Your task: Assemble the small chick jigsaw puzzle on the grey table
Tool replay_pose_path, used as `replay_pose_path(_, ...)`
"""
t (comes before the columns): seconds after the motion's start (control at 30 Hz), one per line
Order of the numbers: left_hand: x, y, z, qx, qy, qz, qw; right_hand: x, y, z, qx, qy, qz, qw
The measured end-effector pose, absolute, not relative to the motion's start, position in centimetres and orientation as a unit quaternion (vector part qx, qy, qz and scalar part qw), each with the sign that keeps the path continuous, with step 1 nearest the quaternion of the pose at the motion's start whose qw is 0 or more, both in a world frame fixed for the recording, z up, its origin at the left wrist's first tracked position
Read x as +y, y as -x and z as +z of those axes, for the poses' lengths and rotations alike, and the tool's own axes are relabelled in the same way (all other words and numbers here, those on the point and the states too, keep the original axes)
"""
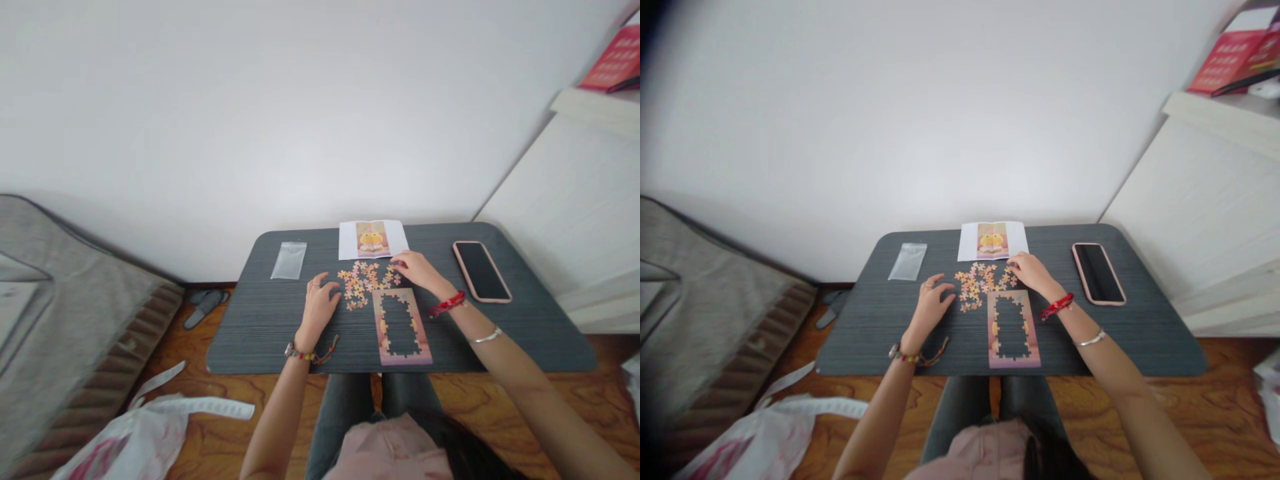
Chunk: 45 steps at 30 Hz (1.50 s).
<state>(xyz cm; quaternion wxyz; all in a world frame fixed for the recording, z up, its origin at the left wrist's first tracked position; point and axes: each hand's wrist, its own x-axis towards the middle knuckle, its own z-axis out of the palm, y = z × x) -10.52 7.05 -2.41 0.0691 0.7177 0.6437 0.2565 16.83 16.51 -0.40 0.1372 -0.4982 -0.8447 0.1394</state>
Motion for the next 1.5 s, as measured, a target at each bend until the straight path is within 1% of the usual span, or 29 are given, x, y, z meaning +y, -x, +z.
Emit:
replay_pose_path(0.07,7.1,10.5,-2.5,0.643,-0.718,0.258,0.068,16.7,-17.3,-0.3,-0.833,0.521,0.128,0.135)
replay_pose_path(0.2,7.0,10.6,-2.6,0.643,-0.720,0.253,0.064,16.9,-18.1,-0.5,-0.830,0.535,0.122,0.104)
replay_pose_path(0.57,8.0,10.7,-2.6,0.641,-0.723,0.252,0.057,16.0,-14.3,0.4,-0.863,0.465,0.179,0.087)
replay_pose_path(0.7,9.2,10.0,-2.2,0.640,-0.725,0.247,0.056,16.3,-11.8,0.8,-0.882,0.430,0.178,0.071)
replay_pose_path(0.83,9.9,9.5,-1.7,0.639,-0.729,0.242,0.045,16.8,-10.6,0.9,-0.883,0.431,0.176,0.062)
replay_pose_path(1.1,8.6,10.5,-2.3,0.641,-0.730,0.234,0.037,16.4,-13.8,0.7,-0.870,0.459,0.176,0.047)
replay_pose_path(1.4,6.8,10.1,-1.5,0.633,-0.733,0.243,0.050,14.9,-15.2,0.1,-0.882,0.424,0.195,0.061)
replay_pose_path(1.5,6.4,10.3,-1.3,0.636,-0.730,0.243,0.050,14.6,-16.5,0.0,-0.875,0.441,0.190,0.065)
